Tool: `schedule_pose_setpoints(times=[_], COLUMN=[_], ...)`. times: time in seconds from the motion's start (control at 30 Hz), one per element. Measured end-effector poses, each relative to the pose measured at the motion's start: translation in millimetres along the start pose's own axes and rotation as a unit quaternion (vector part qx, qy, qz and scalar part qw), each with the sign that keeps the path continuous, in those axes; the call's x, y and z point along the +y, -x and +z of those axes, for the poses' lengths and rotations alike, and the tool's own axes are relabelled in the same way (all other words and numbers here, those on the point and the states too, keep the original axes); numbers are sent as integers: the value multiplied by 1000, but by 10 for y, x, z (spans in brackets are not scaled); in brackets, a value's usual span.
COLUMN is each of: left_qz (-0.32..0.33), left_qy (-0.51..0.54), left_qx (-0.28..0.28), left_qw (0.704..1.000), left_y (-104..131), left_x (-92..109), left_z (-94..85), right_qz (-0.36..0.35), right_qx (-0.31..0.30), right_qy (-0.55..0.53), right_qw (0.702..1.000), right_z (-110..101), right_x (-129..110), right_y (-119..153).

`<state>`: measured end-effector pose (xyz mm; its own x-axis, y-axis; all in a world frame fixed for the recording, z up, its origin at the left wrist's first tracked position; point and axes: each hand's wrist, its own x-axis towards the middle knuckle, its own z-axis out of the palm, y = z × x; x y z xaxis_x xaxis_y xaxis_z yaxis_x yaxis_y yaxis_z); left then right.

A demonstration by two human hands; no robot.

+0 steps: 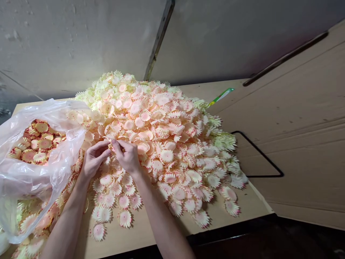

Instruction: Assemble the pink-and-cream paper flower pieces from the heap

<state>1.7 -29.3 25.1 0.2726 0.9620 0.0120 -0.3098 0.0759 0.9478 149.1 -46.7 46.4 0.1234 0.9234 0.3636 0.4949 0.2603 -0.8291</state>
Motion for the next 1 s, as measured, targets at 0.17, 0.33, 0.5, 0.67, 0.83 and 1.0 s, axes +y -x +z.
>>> schedule_pose_setpoints(times=[0.17,0.33,0.5,0.67,0.83,1.0], left_qz=[-41,-56,-24,-10,1,7], left_qy=[38,78,101,73,17,21], left_qx=[41,84,114,129,126,140], left_qw=[998,992,988,989,992,990], left_y=[5,5,7,17,22,12], left_x=[-19,8,1,6,37,28], left_z=[21,48,26,32,53,44], right_qz=[-75,-115,-89,-68,-61,-41], right_qx=[47,88,39,6,27,-58], right_qy=[40,45,-35,-57,-23,-66], right_qw=[995,988,995,996,998,995], right_z=[21,22,-1,4,-27,-77], right_x=[-11,21,26,27,31,48], right_y=[5,1,-6,0,-20,-40])
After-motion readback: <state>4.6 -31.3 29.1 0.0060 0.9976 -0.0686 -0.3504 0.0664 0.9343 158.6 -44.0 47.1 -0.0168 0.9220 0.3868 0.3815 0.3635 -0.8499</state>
